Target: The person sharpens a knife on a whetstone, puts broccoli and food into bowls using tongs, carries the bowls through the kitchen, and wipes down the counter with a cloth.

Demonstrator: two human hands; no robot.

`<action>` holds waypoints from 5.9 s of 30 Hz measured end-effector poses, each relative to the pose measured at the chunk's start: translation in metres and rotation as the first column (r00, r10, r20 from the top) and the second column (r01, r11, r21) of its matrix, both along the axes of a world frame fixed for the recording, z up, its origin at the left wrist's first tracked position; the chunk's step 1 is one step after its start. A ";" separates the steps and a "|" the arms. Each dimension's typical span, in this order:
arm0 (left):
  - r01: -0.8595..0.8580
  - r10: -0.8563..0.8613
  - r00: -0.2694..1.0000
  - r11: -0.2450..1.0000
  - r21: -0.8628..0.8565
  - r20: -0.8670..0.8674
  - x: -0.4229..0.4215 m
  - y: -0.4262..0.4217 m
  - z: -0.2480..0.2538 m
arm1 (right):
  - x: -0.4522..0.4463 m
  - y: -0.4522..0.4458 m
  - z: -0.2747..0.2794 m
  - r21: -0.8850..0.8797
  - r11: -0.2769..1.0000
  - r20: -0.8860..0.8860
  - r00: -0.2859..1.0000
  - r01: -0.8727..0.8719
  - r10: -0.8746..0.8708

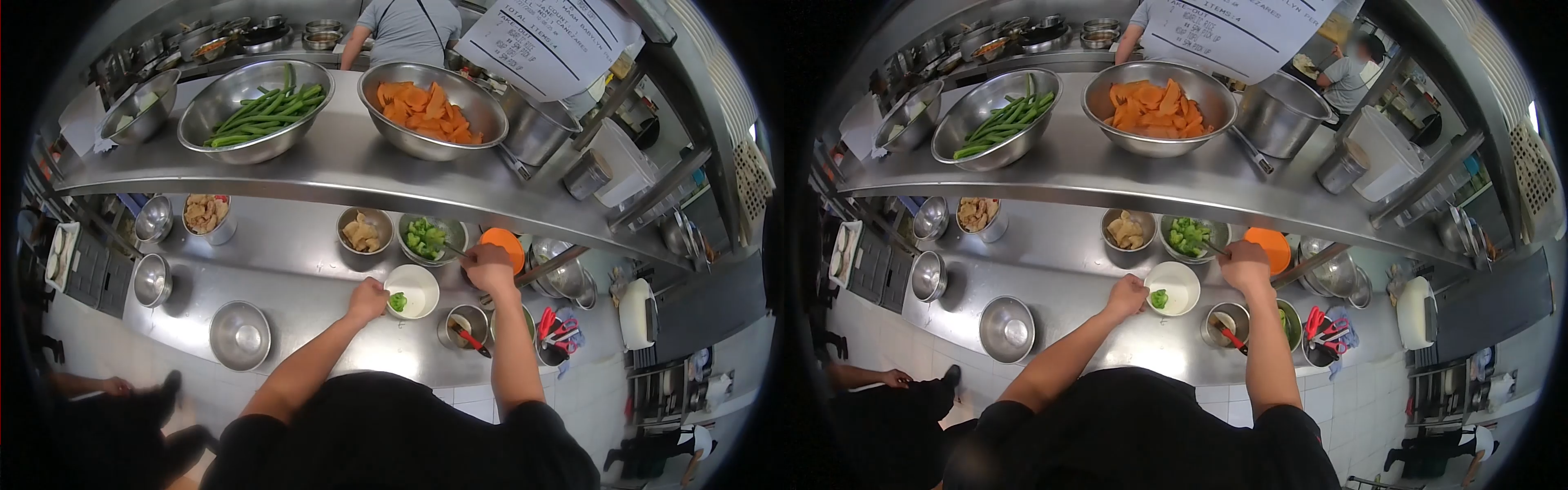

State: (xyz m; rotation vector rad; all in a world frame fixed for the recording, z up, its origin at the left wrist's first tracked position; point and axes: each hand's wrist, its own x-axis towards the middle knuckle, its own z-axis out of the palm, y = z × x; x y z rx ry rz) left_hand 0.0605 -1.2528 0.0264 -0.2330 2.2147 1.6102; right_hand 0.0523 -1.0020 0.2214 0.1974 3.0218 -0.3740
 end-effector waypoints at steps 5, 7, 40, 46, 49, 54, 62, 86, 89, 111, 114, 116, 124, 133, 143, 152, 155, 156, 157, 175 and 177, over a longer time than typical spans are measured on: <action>-0.104 0.102 0.994 0.989 0.107 0.024 0.004 -0.003 0.012 | -0.001 -0.013 0.012 -0.018 0.994 0.135 0.985 -0.107 0.108; -0.102 0.102 0.995 0.985 0.136 0.010 0.004 -0.005 0.008 | -0.026 -0.022 0.005 0.015 0.999 0.185 0.982 -0.050 0.046; -0.135 0.107 0.988 0.944 0.300 0.108 0.013 -0.009 -0.001 | -0.080 -0.029 -0.080 0.118 0.993 0.054 0.998 -0.026 0.020; -0.121 0.089 0.989 0.948 0.293 0.120 0.012 -0.009 0.002 | -0.040 -0.020 -0.014 -0.016 0.998 0.041 0.997 -0.066 0.066; -0.121 0.086 0.988 0.946 0.300 0.126 0.013 -0.010 0.002 | -0.019 -0.026 0.010 -0.021 0.994 0.113 0.988 -0.108 0.110; -0.126 0.089 0.988 0.942 0.310 0.130 0.015 -0.011 0.005 | -0.036 -0.031 0.001 0.135 0.988 0.107 0.992 -0.079 0.065; -0.140 0.101 0.986 0.929 0.343 0.129 0.013 -0.011 -0.002 | -0.073 -0.015 -0.068 0.217 0.973 0.045 0.997 -0.075 0.067; -0.119 0.094 0.983 0.981 0.154 0.159 0.007 -0.022 0.019 | -0.017 -0.014 -0.004 0.020 0.998 0.001 0.998 -0.066 0.066; -0.161 0.135 0.985 0.946 0.283 0.109 0.016 -0.014 0.033 | 0.010 -0.023 0.001 0.022 0.983 0.026 0.983 -0.180 0.179; -0.175 0.111 0.975 0.916 0.361 0.192 0.032 -0.023 0.002 | -0.013 -0.028 0.014 0.140 0.984 0.042 0.994 -0.107 0.102; -0.187 0.120 0.973 0.909 0.373 0.196 0.033 -0.023 0.005 | -0.001 -0.037 0.027 0.075 0.972 0.136 0.968 -0.221 0.210; -0.194 0.128 0.974 0.899 0.393 0.188 0.034 -0.023 0.004 | -0.032 -0.027 -0.007 0.151 0.980 0.008 0.991 -0.130 0.130; -0.185 0.129 0.977 0.910 0.372 0.173 0.034 -0.023 0.004 | -0.103 -0.005 -0.090 0.273 0.957 -0.065 0.991 -0.099 0.120; -0.186 0.115 0.974 0.901 0.391 0.196 0.033 -0.022 0.000 | -0.035 -0.020 0.022 0.093 0.979 0.251 0.955 -0.183 0.155; -0.193 0.129 0.974 0.900 0.390 0.185 0.032 -0.022 0.000 | -0.136 -0.014 -0.113 0.362 0.924 0.029 0.993 -0.120 0.117; -0.155 0.093 0.979 0.915 0.372 0.180 0.032 -0.022 -0.003 | -0.049 0.005 -0.023 0.016 0.998 -0.011 0.999 -0.053 0.053; -0.160 0.098 0.979 0.914 0.374 0.181 0.030 -0.022 -0.005 | -0.034 -0.011 0.009 0.006 0.980 0.139 0.971 -0.200 0.197; -0.160 0.096 0.978 0.914 0.373 0.184 0.031 -0.022 -0.005 | -0.033 -0.015 0.012 0.009 0.968 0.195 0.950 -0.251 0.244; -0.161 0.098 0.978 0.912 0.376 0.182 0.032 -0.022 -0.003 | -0.041 -0.015 0.000 0.031 0.979 0.163 0.967 -0.202 0.195; -0.168 0.107 0.979 0.904 0.393 0.172 0.033 -0.023 -0.001 | -0.038 -0.002 0.001 -0.113 0.980 0.199 0.963 -0.164 0.184; -0.162 0.099 0.979 0.905 0.394 0.176 0.033 -0.022 -0.001 | -0.039 -0.020 -0.005 0.002 0.983 0.032 0.983 -0.183 0.183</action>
